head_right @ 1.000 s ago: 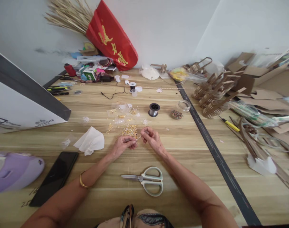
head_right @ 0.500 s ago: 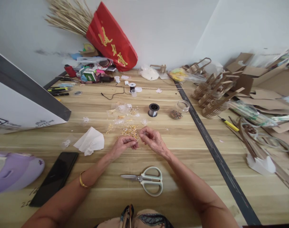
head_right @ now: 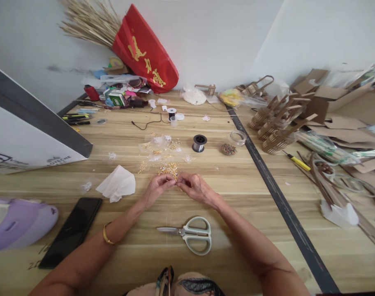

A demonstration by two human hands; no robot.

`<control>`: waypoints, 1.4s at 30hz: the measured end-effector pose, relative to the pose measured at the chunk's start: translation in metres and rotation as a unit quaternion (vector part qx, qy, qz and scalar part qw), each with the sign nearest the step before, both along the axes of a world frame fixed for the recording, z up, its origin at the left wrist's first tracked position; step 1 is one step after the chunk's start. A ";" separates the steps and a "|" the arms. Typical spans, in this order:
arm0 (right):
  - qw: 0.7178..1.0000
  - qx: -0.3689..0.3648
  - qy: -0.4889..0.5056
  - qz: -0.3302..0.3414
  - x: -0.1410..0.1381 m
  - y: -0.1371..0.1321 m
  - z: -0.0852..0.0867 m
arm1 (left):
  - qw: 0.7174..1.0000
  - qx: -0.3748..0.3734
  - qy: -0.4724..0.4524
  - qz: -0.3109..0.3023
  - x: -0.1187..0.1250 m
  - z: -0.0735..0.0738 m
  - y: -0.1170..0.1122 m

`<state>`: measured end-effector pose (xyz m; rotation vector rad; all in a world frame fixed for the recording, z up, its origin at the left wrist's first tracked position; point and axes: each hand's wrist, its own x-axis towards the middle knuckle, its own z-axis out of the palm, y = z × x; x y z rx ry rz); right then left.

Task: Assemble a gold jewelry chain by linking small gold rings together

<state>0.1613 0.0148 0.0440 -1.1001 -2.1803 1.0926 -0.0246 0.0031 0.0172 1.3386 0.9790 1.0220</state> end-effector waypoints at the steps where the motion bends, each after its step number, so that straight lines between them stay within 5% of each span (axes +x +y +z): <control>1: 1.000 0.003 -0.008 0.003 0.000 0.000 -0.002 | 1.000 0.003 0.004 0.003 0.000 -0.001 0.000; 9: 1.000 -0.004 -0.016 0.006 -0.003 -0.001 -0.006 | 1.000 0.005 0.009 0.008 -0.001 -0.009 0.003; 15: 0.994 -0.095 0.049 -0.005 -0.003 0.002 -0.007 | 1.000 -0.006 0.009 0.012 -0.001 -0.006 0.002; 25: 0.967 -0.197 0.163 0.006 -0.005 0.004 -0.003 | 0.989 -0.079 -0.072 -0.106 0.000 -0.004 -0.003; 42: 0.998 0.038 -0.041 0.025 -0.005 -0.001 0.003 | 0.997 -0.050 0.012 -0.059 0.004 -0.013 -0.002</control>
